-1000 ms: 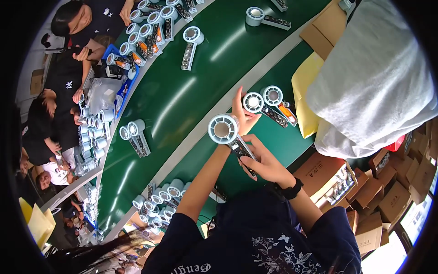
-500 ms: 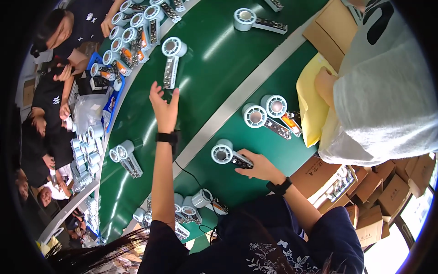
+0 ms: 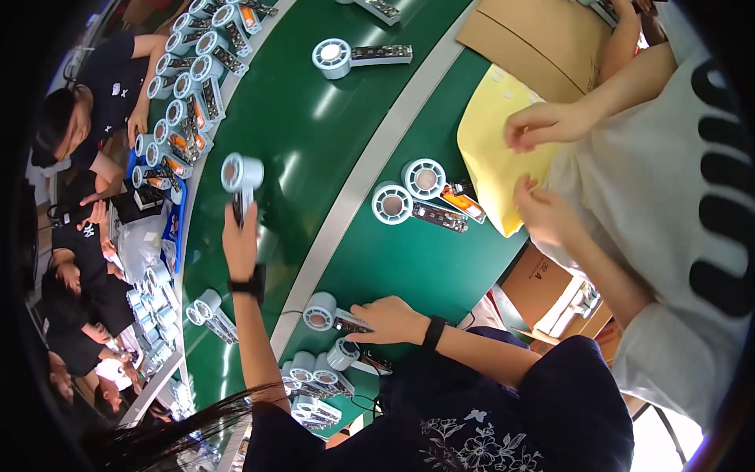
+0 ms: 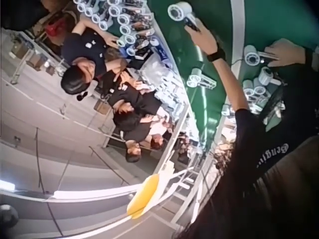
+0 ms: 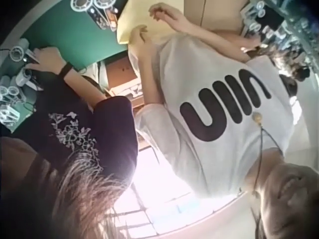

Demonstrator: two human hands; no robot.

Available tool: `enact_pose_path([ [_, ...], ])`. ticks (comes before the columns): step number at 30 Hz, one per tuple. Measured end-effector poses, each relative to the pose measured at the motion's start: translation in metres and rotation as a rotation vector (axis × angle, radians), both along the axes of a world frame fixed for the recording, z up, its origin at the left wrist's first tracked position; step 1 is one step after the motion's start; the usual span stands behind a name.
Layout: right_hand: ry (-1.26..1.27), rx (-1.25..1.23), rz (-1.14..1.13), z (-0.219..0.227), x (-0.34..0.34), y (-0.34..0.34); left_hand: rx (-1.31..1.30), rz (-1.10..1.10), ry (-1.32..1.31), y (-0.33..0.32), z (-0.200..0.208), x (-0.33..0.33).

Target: The person picks up handheld fans and circuit boards from the assembly line, fits the boards into the fan handles, and presses the power buttons to test them. After checking the fans, the person places them back onto the conveyor belt and reaches for more components.

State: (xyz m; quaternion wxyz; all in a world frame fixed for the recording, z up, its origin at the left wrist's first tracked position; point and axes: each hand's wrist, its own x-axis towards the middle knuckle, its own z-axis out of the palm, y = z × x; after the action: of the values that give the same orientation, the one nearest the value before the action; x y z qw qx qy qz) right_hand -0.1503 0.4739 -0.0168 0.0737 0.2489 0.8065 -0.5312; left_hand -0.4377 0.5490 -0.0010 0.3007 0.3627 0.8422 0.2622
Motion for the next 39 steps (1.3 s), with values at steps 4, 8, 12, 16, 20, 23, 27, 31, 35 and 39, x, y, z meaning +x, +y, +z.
enact_pose_path([
  [4,0.127,-0.054,-0.197,0.008,0.023,0.027,0.045,0.160,-0.220,-0.072,0.065,0.048],
  [8,0.335,-0.252,-0.562,0.023,0.004,0.086,0.114,0.474,-0.419,-0.163,0.109,0.092],
  [12,0.632,-0.098,-0.787,0.006,-0.048,0.160,0.200,0.760,-0.485,-0.209,0.141,0.151],
  [16,0.391,0.841,-0.884,-0.029,-0.077,0.271,0.279,0.846,-0.682,-0.234,0.160,0.199],
  [20,-0.247,1.029,-0.694,-0.044,-0.088,0.312,0.356,0.967,-0.753,-0.278,0.172,0.229],
  [23,-0.400,1.073,-0.543,-0.064,-0.090,0.327,0.404,1.079,-0.723,-0.305,0.169,0.256],
  [27,-0.196,0.820,-0.395,-0.072,-0.082,0.344,0.479,1.221,-0.677,-0.336,0.158,0.286],
  [31,0.235,-0.161,-0.436,-0.054,-0.103,0.251,0.530,1.396,-0.617,-0.358,0.155,0.312],
  [35,0.245,-0.466,-0.490,-0.014,-0.072,0.117,0.535,1.459,-0.580,-0.374,0.149,0.338],
  [39,0.218,-0.260,-0.409,-0.040,-0.046,0.059,0.464,1.452,-0.560,-0.390,0.131,0.355],
])
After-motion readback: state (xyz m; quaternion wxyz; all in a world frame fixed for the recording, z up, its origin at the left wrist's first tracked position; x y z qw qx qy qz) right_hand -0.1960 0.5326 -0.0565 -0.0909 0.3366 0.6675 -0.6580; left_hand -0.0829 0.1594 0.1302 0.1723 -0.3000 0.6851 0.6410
